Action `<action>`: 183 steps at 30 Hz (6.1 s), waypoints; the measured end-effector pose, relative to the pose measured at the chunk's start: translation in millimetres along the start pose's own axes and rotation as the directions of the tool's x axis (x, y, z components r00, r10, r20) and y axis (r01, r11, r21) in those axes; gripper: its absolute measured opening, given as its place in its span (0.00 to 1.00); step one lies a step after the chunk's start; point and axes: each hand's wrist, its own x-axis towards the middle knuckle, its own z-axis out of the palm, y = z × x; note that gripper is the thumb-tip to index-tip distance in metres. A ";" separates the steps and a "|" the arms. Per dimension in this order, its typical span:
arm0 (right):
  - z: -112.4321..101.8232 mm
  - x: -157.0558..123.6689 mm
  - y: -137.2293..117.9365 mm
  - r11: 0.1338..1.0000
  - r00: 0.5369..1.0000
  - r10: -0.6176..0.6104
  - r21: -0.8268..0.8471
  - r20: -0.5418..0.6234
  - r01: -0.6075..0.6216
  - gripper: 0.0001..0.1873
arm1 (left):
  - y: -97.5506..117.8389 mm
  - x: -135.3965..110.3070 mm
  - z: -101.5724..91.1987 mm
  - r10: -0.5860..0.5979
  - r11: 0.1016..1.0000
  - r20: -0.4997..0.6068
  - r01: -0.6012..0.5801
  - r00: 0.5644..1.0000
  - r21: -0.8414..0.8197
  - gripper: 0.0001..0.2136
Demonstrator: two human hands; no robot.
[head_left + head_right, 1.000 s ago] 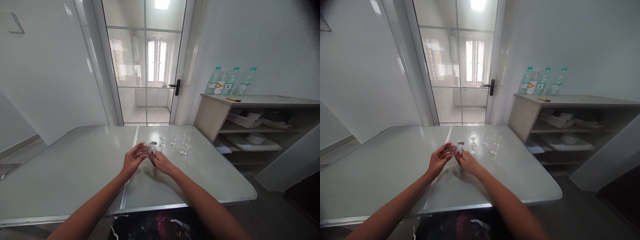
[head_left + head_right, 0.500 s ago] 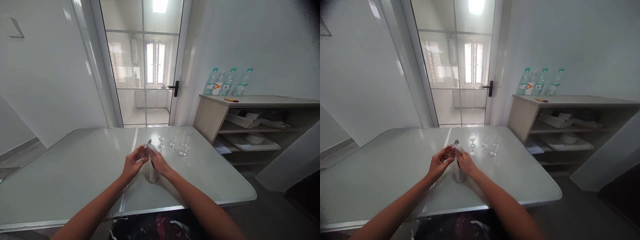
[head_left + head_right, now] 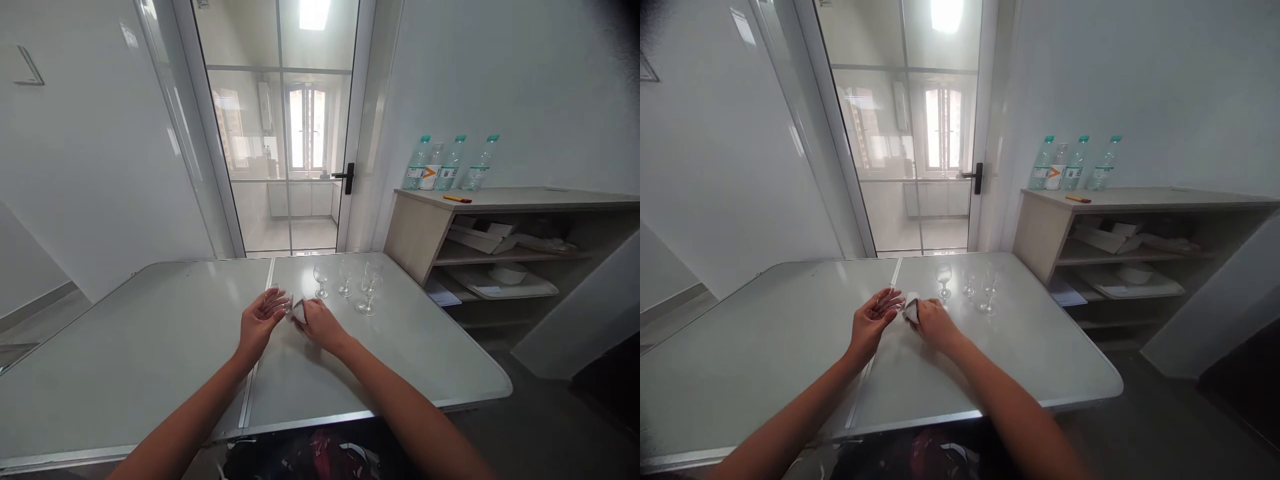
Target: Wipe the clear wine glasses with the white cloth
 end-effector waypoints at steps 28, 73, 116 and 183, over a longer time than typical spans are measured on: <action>21.0 2.3 20.5 0.279 0.777 0.625 0.908 0.076 -0.312 0.19 | 4.7 -13.8 11.3 0.292 0.912 0.214 -0.339 0.932 0.231 0.25; -45.4 -41.9 30.0 0.714 0.730 0.632 -0.561 0.261 -0.418 0.16 | -88.6 37.3 98.4 -0.063 0.882 0.287 -0.081 0.956 0.464 0.14; -58.6 -98.6 29.4 0.840 0.846 0.514 -0.282 0.138 -0.464 0.06 | 40.2 171.6 167.1 -0.532 0.112 0.586 -0.635 0.611 0.764 0.36; -243.0 39.2 129.4 0.705 0.720 0.634 -0.593 0.281 -0.390 0.25 | 102.4 165.8 -210.2 -0.570 0.012 -0.027 0.041 0.821 0.999 0.09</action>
